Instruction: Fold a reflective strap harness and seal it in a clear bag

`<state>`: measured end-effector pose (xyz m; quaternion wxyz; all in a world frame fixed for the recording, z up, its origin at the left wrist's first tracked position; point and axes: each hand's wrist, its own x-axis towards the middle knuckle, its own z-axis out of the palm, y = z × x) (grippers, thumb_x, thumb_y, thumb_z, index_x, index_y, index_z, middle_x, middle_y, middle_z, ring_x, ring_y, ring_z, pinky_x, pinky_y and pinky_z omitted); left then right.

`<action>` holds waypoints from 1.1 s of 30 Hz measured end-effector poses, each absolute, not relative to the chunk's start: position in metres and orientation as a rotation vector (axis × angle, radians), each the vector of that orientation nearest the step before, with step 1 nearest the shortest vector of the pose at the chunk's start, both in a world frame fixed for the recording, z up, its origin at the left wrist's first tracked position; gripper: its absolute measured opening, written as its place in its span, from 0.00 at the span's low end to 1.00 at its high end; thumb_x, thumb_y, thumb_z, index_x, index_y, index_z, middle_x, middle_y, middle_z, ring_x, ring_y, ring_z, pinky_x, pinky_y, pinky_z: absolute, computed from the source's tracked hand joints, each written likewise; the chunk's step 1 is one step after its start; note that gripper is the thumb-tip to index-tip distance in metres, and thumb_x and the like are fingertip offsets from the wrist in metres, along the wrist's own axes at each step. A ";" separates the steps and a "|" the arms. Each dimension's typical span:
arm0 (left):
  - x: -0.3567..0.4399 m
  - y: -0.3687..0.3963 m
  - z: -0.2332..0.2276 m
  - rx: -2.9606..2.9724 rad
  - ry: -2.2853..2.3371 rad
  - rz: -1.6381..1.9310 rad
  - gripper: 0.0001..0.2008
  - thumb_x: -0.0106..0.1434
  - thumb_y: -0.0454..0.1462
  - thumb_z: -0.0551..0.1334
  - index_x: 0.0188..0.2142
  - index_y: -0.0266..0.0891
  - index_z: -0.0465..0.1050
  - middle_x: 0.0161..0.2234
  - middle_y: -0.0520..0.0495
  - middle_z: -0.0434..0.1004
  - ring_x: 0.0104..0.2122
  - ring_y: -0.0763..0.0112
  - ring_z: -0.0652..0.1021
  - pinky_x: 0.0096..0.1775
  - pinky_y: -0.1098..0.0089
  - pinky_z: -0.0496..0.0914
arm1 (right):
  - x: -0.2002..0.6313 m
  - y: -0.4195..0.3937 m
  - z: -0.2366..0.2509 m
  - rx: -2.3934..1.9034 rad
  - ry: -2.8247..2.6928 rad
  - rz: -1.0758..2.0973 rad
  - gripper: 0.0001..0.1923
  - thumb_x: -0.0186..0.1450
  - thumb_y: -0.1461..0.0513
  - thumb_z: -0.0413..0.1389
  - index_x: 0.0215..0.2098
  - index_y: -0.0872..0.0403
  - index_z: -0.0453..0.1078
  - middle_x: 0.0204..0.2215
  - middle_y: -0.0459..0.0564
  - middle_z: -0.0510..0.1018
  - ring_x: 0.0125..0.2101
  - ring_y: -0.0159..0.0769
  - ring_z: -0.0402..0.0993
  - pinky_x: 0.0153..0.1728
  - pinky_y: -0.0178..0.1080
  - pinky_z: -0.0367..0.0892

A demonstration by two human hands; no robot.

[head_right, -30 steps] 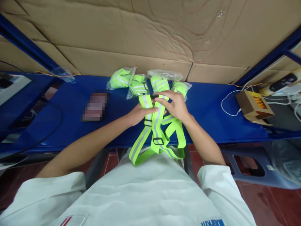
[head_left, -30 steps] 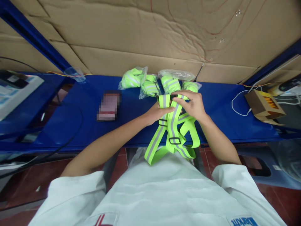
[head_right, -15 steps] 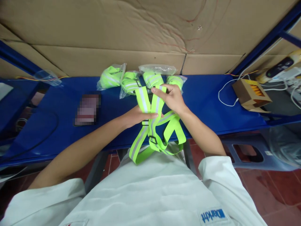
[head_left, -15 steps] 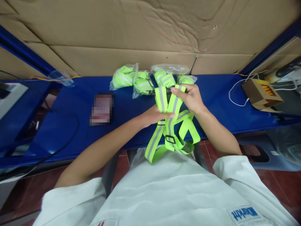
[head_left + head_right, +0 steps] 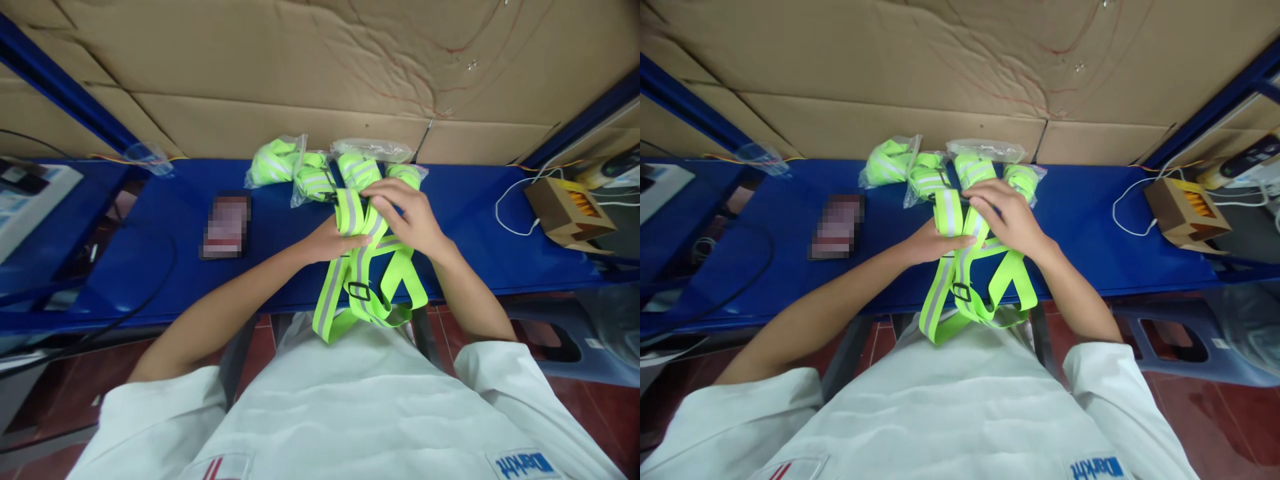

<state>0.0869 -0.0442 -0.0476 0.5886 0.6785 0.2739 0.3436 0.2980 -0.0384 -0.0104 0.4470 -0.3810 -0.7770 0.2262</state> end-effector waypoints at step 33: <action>0.097 -0.063 -0.032 1.132 0.692 0.683 0.25 0.44 0.41 0.84 0.41 0.36 0.85 0.41 0.43 0.88 0.41 0.54 0.86 0.50 0.55 0.80 | 0.294 -0.046 0.026 -1.093 -1.883 0.882 0.28 0.63 0.39 0.66 0.24 0.54 0.76 0.20 0.44 0.75 0.23 0.32 0.70 0.23 0.37 0.62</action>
